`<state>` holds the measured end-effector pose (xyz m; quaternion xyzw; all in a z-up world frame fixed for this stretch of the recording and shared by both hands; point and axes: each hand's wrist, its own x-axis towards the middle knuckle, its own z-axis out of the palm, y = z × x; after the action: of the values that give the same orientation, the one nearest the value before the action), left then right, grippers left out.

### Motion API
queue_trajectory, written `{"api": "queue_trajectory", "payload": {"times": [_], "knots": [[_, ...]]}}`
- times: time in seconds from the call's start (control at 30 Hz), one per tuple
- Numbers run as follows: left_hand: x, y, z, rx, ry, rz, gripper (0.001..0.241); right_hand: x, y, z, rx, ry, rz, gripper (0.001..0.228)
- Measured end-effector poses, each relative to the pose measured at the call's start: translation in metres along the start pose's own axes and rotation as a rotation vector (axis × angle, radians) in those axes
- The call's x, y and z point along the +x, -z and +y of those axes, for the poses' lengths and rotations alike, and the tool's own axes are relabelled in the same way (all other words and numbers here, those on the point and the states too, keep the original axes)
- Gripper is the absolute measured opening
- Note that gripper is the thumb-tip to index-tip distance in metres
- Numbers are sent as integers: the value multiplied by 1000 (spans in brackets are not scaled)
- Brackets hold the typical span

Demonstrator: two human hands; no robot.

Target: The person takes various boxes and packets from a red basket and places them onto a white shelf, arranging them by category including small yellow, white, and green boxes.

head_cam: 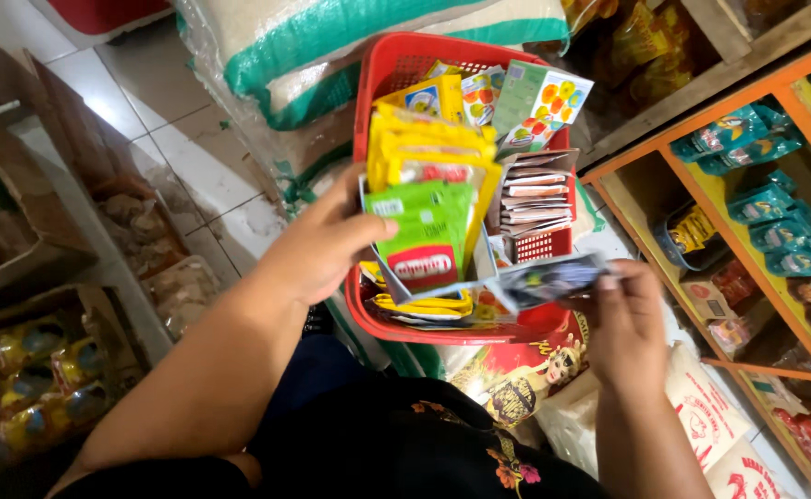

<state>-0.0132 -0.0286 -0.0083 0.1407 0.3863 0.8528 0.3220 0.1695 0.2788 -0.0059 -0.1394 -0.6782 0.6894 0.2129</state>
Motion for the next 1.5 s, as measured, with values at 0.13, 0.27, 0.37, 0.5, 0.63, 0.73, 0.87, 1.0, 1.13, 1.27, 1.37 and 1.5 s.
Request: {"api": "queue_trajectory", "payload": {"times": [0.13,0.27,0.37,0.5,0.63,0.73,0.87,1.0,1.13,1.27,1.37,1.5], "knots": [[0,-14,-12,4,81,-70,66,-10,11,-35,262,282,54,6],[0,-29,-13,-40,137,-110,73,-15,25,-56,392,402,155,7],[4,-29,-8,-150,108,-27,69,-18,38,-64,440,468,187,7],[2,-20,10,-238,-73,-27,70,-20,46,-59,358,477,265,8],[-1,-12,22,-204,-157,-1,69,-23,45,-46,315,400,330,9],[-2,-11,21,-188,-178,21,69,-25,42,-32,281,391,261,8],[0,-6,6,-134,-115,86,70,-22,30,-22,241,277,178,11],[0,-8,-20,20,-124,50,71,-4,9,-20,-399,-168,66,35],[-7,-22,-35,182,-55,-45,77,-21,-12,-46,-931,453,17,35],[-13,-40,-49,322,16,-169,74,-37,-36,-90,-1001,671,-201,44],[-17,-53,-60,344,12,-232,76,-36,-62,-112,-1077,706,-271,57],[-19,-62,-68,245,68,-262,73,-39,-77,-116,-1122,602,-201,60]]}}
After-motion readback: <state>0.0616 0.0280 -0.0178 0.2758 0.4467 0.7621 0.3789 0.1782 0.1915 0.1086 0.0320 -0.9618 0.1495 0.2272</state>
